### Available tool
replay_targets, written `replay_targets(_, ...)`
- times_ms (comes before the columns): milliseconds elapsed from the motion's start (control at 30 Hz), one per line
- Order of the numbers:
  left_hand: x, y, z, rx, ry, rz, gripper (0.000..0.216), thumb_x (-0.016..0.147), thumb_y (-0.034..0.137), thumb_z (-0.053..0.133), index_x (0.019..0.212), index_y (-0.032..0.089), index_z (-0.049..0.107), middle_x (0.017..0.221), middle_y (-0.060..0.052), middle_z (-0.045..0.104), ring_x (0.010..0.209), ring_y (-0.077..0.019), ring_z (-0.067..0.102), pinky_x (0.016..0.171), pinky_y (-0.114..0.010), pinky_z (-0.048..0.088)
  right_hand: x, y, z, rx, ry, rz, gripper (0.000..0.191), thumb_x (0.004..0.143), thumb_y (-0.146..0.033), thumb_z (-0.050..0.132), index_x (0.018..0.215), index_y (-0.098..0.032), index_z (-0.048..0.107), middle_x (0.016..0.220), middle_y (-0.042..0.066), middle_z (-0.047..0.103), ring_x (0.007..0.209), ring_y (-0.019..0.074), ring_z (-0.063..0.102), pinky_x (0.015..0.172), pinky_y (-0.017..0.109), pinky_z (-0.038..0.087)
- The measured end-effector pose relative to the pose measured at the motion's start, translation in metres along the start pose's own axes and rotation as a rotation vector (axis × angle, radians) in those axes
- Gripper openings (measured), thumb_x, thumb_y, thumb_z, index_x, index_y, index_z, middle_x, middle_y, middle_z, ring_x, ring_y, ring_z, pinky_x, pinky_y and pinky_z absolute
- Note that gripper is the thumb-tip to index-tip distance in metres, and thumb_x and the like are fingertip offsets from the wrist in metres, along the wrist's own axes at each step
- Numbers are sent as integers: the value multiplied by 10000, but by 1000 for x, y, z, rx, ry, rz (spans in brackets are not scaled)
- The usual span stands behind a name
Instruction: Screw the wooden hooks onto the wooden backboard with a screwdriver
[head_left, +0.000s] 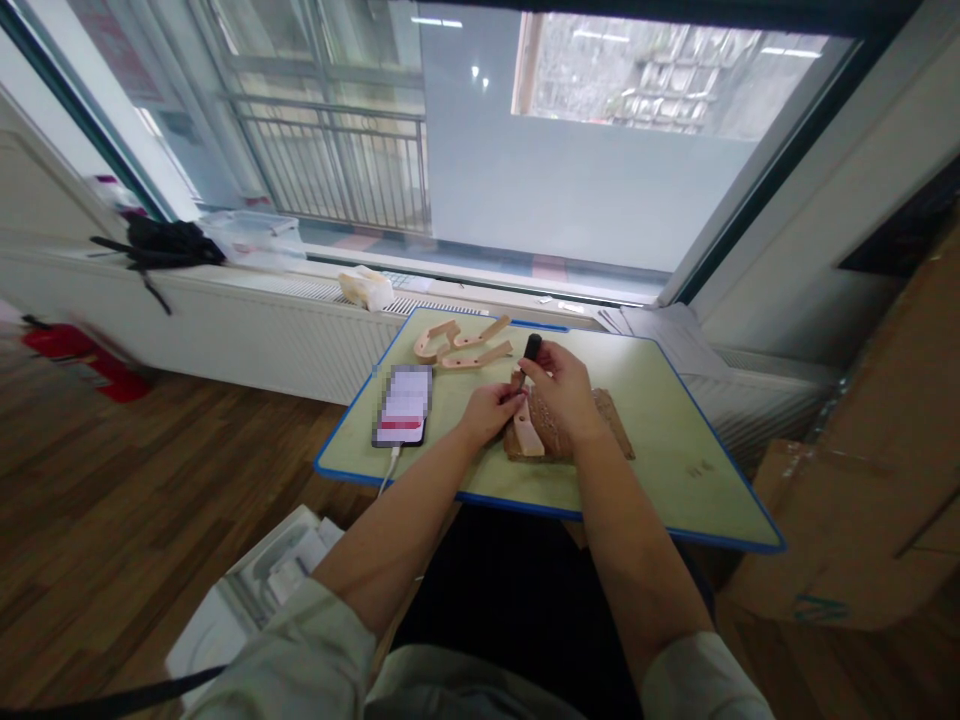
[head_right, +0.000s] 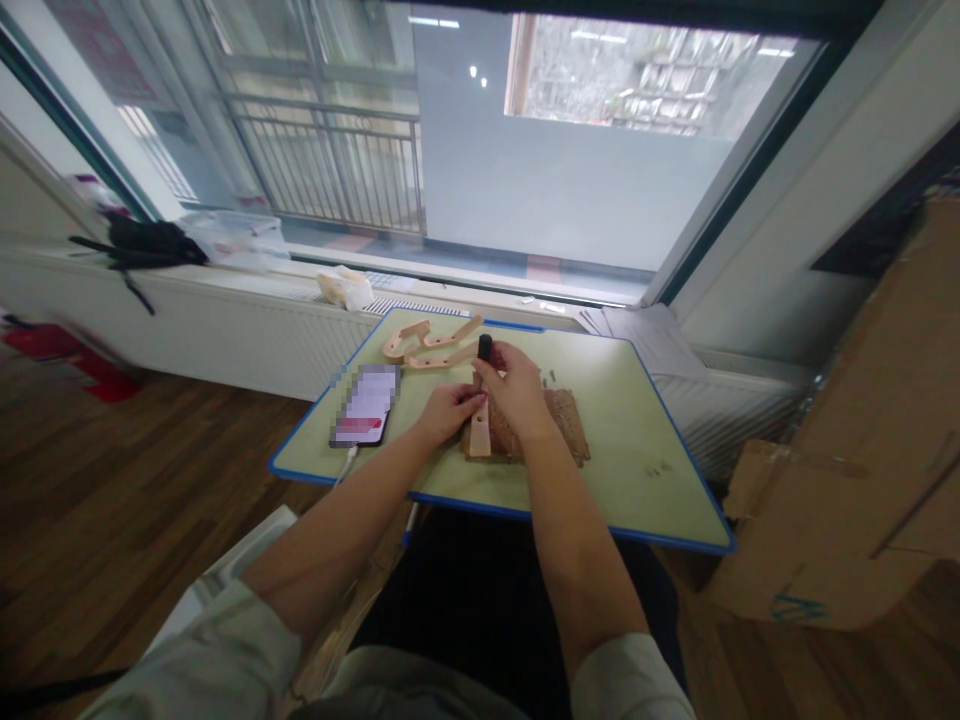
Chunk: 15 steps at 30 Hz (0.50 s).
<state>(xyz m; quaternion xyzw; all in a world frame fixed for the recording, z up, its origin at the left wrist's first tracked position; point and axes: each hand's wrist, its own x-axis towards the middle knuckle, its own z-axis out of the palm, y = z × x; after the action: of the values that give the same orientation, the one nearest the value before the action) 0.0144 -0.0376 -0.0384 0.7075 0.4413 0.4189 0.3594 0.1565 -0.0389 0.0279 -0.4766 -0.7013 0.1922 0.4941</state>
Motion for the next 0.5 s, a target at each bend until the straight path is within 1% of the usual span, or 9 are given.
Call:
replay_targets(67, 0, -1, 0, -5, -3, 4, 309, 834, 369, 558, 875, 115, 727, 732, -31, 693, 651, -141, 571, 640, -243, 419, 1, -1, 1, -46, 21, 4, 260, 779, -376, 622, 955, -186, 635, 858, 51, 674, 763, 185, 607, 747, 351, 499)
replay_targets(167, 0, 0, 0, 3, -11, -1, 296, 835, 355, 558, 868, 116, 729, 736, -33, 699, 650, -144, 576, 633, -242, 421, 2, -2, 5, -88, 55, 0, 265, 770, -375, 621, 952, -184, 633, 876, 56, 650, 755, 174, 573, 716, 334, 483)
replay_targets(267, 0, 3, -1, -11, -12, 1, 285, 841, 337, 551, 871, 118, 731, 762, -41, 712, 684, -156, 596, 649, -246, 432, 0, 0, 10, 3, 39, 42, 308, 782, -401, 601, 1006, -193, 626, 933, 52, 656, 730, 157, 561, 674, 313, 478)
replay_targets(333, -1, 5, -1, -27, -18, 5, 296, 848, 339, 544, 884, 111, 729, 786, -53, 720, 706, -163, 607, 662, -249, 438, -1, 1, 11, 86, 11, 78, 315, 785, -423, 597, 998, -194, 635, 907, 37, 668, 692, 145, 556, 658, 305, 475)
replay_targets(433, -1, 6, -1, -48, -20, 16, 303, 849, 338, 543, 902, 103, 727, 823, -64, 727, 727, -165, 615, 678, -249, 447, -3, 2, 9, 157, -3, 100, 305, 763, -410, 621, 962, -182, 666, 850, 26, 677, 669, 141, 564, 658, 300, 478)
replay_targets(500, -1, 5, 0, -52, -13, 18, 305, 846, 341, 547, 908, 104, 729, 828, -65, 729, 728, -165, 617, 683, -250, 451, -3, 2, 7, 182, -9, 119, 329, 759, -392, 621, 999, -175, 679, 864, 35, 690, 697, 151, 587, 678, 308, 490)
